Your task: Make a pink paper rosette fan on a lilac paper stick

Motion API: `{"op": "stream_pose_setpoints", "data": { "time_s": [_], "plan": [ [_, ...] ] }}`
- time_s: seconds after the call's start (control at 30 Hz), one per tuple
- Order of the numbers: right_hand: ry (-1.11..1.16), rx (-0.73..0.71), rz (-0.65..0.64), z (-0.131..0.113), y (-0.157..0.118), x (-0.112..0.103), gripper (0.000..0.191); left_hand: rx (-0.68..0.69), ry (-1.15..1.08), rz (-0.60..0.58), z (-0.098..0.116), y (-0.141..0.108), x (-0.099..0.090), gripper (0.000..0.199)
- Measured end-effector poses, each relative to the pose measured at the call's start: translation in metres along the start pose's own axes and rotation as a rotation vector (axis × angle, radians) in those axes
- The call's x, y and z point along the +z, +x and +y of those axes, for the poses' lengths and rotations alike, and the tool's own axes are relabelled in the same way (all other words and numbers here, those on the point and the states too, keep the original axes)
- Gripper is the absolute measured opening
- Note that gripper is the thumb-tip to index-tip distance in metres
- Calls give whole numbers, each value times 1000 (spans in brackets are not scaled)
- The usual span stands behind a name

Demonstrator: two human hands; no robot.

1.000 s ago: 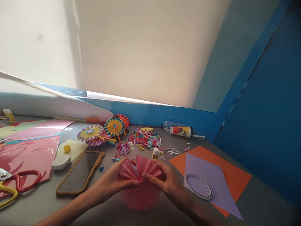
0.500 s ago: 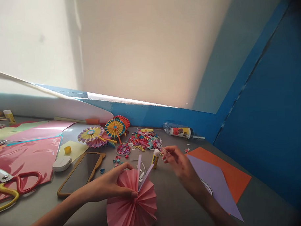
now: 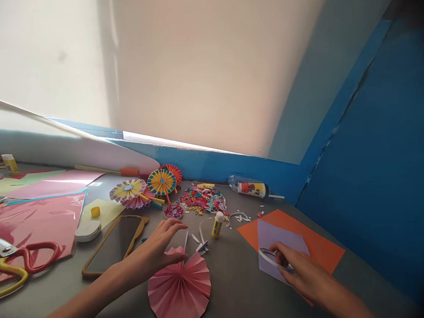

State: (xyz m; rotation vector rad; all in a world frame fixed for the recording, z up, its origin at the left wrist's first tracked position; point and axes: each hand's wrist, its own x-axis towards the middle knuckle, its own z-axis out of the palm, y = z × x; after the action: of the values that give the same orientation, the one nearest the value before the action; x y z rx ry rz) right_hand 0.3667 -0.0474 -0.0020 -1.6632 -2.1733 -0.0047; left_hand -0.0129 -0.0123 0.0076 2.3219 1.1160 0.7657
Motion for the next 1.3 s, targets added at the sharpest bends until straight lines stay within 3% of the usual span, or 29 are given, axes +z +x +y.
{"op": "stream_pose_setpoints", "data": {
  "time_s": [0.03,0.13,0.23,0.3,0.37,0.43,0.53,0.6,0.7,0.87,0.97,1.13,1.3],
  "plan": [
    [-15,-44,-4,-9,3,-8,13,42,-23,23,3,2,1,42],
    [-75,-138,188,-48,6,-33,24,160,-121,61,13,3,3,35],
    [-6,-409,286,-97,8,-45,33,260,-234,53,21,0,3,45],
    [103,-584,195,-128,14,-44,40,272,-311,39,25,-4,2,50],
    [206,-684,64,-150,26,-38,37,242,-410,-9,29,-6,1,39],
    [317,-780,62,-161,43,-30,30,196,-536,-101,33,-7,1,30],
    [476,-682,63,-160,65,-22,36,116,-651,-110,36,-6,0,31],
    [602,-556,7,-153,73,-19,47,84,-640,-1,35,-5,0,26],
    [828,-479,-18,-146,78,-13,53,99,-558,146,33,-3,1,17],
    [843,-405,238,-153,72,14,43,174,-460,277,27,-4,9,9],
    [836,-415,317,-160,67,27,35,219,-367,326,21,-6,15,13],
    [1015,-400,271,-169,59,31,24,273,-289,306,16,-7,17,16],
    [1040,-450,319,-175,60,23,16,270,-162,126,21,-6,18,11]
  ]
}}
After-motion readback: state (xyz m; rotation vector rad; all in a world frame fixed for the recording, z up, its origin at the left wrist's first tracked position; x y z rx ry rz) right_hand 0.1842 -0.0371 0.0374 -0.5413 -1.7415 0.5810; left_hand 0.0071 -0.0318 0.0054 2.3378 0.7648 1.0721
